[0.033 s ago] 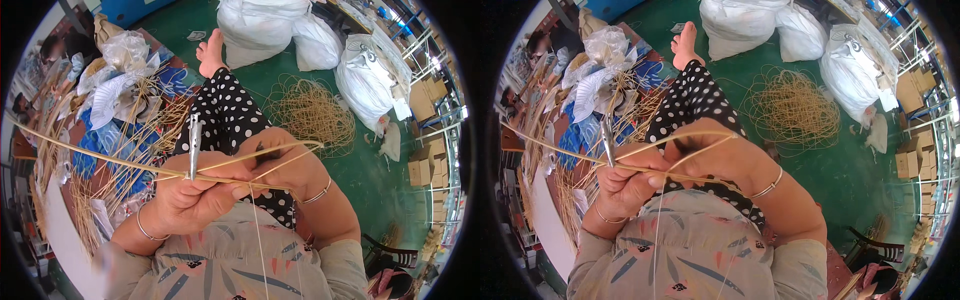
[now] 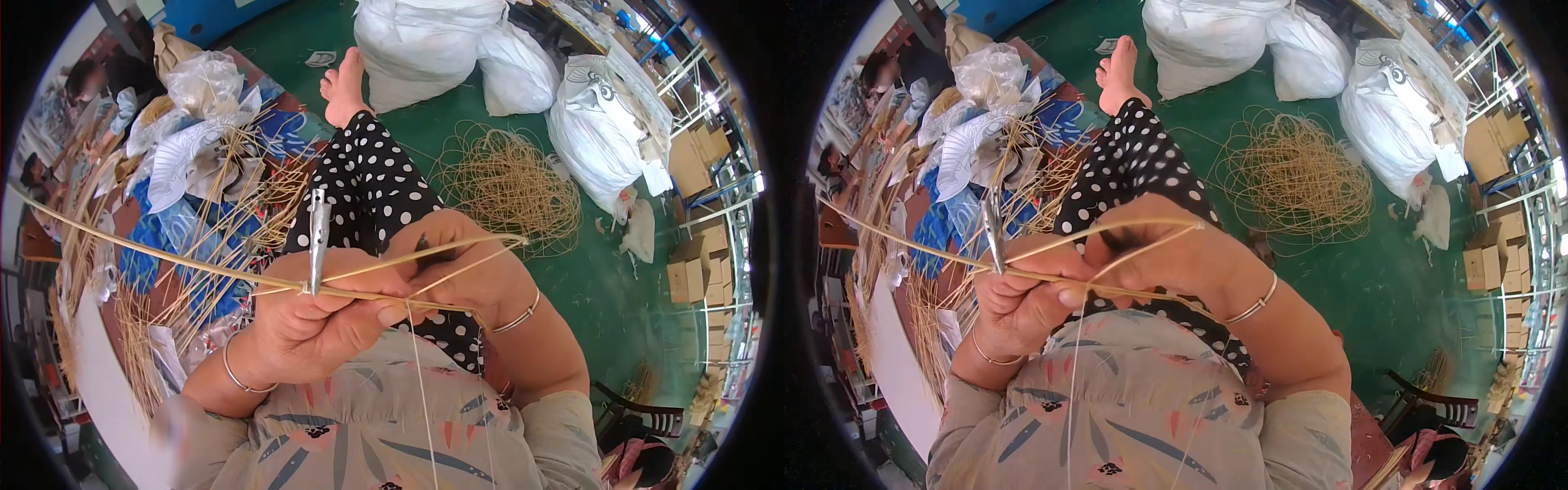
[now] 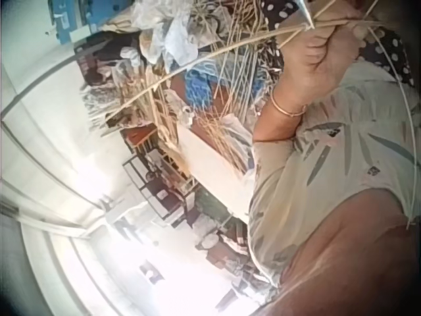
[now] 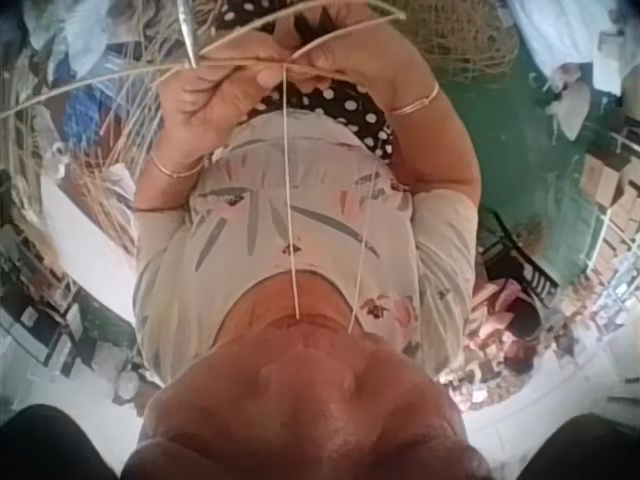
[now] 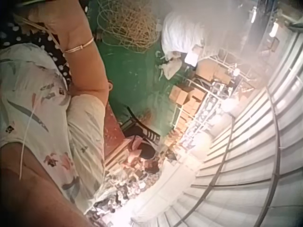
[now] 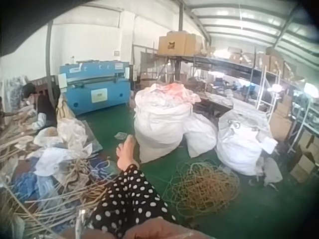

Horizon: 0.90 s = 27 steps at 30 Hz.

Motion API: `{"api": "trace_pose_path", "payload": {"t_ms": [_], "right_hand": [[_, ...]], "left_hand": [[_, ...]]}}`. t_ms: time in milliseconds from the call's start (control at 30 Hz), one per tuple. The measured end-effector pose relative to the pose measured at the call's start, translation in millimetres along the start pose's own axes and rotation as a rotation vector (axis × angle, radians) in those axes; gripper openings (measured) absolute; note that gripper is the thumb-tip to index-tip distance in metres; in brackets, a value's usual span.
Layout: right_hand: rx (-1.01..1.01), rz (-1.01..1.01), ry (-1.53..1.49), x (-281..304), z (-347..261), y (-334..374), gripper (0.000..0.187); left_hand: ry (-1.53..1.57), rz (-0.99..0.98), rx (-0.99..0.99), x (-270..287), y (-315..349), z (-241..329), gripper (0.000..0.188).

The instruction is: The person sits on the floor and weaves thin bamboo strips together using a white string. They hold the bamboo frame in their left hand and wrap the string around the intersection points with their right hand, occasionally using a small tool to tighten the knot.

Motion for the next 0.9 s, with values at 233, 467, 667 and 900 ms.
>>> {"api": "trace_pose_path", "payload": {"t_ms": [233, 467, 667, 900], "right_hand": [[-0.038, 0.346, 0.044, 40, 15, 1, 0.013], [0.681, 0.527, -0.048, 35, -36, 58, 0.014], [0.841, -0.426, 0.432, -70, -86, 82, 0.015], [1.152, -0.584, 0.166, -69, -101, 114, 0.023]], "left_hand": [[-0.165, 0.117, -0.079, 9, 1, 11, 0.013], [-0.489, 0.257, -0.287, 27, 11, 34, 0.012], [-0.513, 0.606, -0.367, 52, 48, 34, 0.012], [-0.593, 1.330, -0.775, 101, 112, 98, 0.012]]}}
Point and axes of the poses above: each hand's wrist, its own y-axis away from the middle knuckle, its own x-axis out of the back of the hand, z = x × y, the point moved 7 cm from there along -y, towards the middle knuckle, and after that the axes turned 6 degrees about y, right-handed, at the moved point
